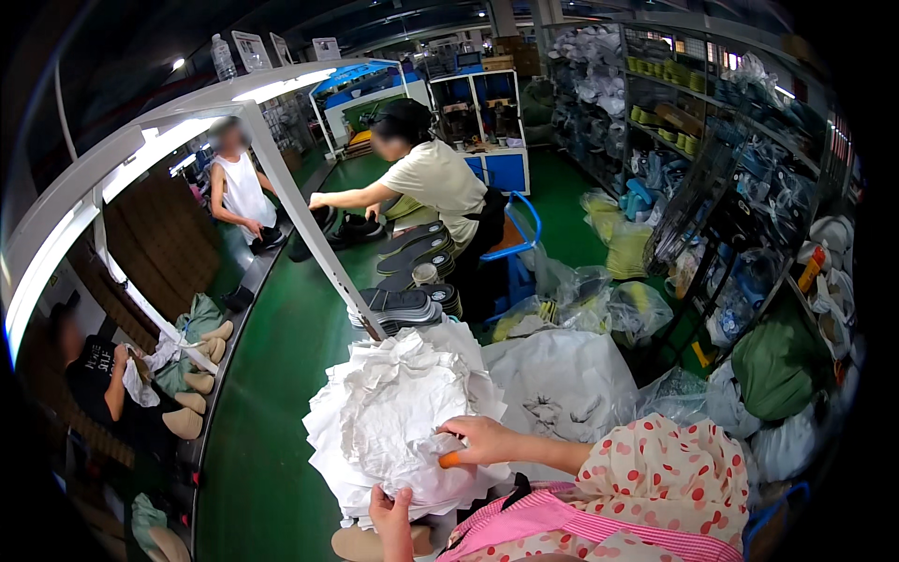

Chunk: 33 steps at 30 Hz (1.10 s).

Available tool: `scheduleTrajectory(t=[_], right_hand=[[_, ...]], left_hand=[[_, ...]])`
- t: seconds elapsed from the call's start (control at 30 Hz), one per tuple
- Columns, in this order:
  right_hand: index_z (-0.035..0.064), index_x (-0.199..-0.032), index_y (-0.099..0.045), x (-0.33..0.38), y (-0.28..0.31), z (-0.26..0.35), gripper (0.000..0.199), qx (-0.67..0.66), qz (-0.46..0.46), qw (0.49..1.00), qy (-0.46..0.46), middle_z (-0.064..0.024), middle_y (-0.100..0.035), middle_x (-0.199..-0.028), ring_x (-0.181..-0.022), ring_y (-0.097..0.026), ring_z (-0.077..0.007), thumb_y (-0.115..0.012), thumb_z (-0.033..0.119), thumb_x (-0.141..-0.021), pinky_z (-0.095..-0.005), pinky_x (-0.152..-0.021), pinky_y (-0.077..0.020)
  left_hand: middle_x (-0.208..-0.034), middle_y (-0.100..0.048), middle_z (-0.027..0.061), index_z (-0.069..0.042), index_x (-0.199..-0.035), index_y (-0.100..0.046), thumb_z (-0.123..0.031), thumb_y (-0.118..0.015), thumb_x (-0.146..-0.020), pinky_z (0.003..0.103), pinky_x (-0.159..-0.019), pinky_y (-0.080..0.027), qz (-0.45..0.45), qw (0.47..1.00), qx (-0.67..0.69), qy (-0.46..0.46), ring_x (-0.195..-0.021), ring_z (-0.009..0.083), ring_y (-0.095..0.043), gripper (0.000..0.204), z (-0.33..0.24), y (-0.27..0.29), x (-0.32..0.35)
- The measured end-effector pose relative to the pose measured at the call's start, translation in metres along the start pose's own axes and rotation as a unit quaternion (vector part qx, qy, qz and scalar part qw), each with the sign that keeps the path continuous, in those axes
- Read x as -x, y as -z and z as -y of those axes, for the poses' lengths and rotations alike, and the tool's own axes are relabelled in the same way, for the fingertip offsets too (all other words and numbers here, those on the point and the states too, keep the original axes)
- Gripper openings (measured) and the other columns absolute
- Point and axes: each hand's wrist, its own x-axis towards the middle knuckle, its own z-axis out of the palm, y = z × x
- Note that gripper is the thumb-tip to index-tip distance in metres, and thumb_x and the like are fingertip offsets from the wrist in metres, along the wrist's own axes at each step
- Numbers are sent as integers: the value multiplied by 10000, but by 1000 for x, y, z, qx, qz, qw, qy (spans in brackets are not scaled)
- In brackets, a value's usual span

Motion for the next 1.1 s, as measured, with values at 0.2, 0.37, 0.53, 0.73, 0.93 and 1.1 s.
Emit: scheduleTrajectory(t=[0.2, 0.37, 0.53, 0.73, 0.93, 1.1], right_hand=[[63, -1172, -450, -2, 7, -6, 532, -321, 111, 940, -34, -9, -569, -982, -847, -543, -98, -721, 259, -758, -245, -735, -443], [103, -1192, -375, -8, 14, -15, 512, -451, 153, 869, -135, 29, -530, -923, -776, -471, -22, -693, 174, -796, -178, -610, -392], [110, -1209, -385, -8, 5, -34, 518, -386, 84, 916, -65, 26, -522, -931, -810, -459, -26, -688, 221, -804, -188, -648, -389], [73, -1173, -415, -15, 7, -29, 481, -396, 161, 900, -87, 36, -507, -883, -782, -433, -28, -688, 216, -803, -187, -663, -358], [62, -1055, -515, -1, -15, -24, 315, -455, 243, 855, -59, 54, -516, -845, -783, -455, -30, -658, 227, -828, -213, -668, -389], [81, -1025, -516, -8, -7, -27, 346, -271, 132, 952, -55, 37, -475, -725, -678, -428, -36, -705, 239, -782, -223, -588, -376]], left_hand=[[-1186, -505, 119, -1, -1259, -362, -181, -653, -808, 388, -912, -449, 35, 989, 125, -75, -1066, 245, -527, 567, -11, -29, -11], [-1108, -543, 128, 6, -1230, -381, -159, -574, -861, 358, -851, -482, -15, 994, 79, -70, -994, 218, -559, 448, -4, -46, -20], [-1007, -567, 114, -2, -1130, -448, -151, -519, -889, 305, -791, -492, -29, 993, 79, -84, -899, 181, -574, 292, -15, -59, -19], [-833, -534, 34, -41, -877, -492, -216, -521, -908, 249, -645, -449, -151, 973, 117, -129, -729, 128, -521, 181, -1, -42, -32], [-716, -488, 12, -43, -798, -479, -236, -494, -931, 243, -582, -401, -263, 920, -77, -279, -638, 103, -456, 235, -2, -15, -36], [-913, -581, 39, -38, -944, -558, -300, -501, -924, 302, -754, -441, -222, 963, 0, -154, -831, 137, -530, 269, -23, -24, -33]])
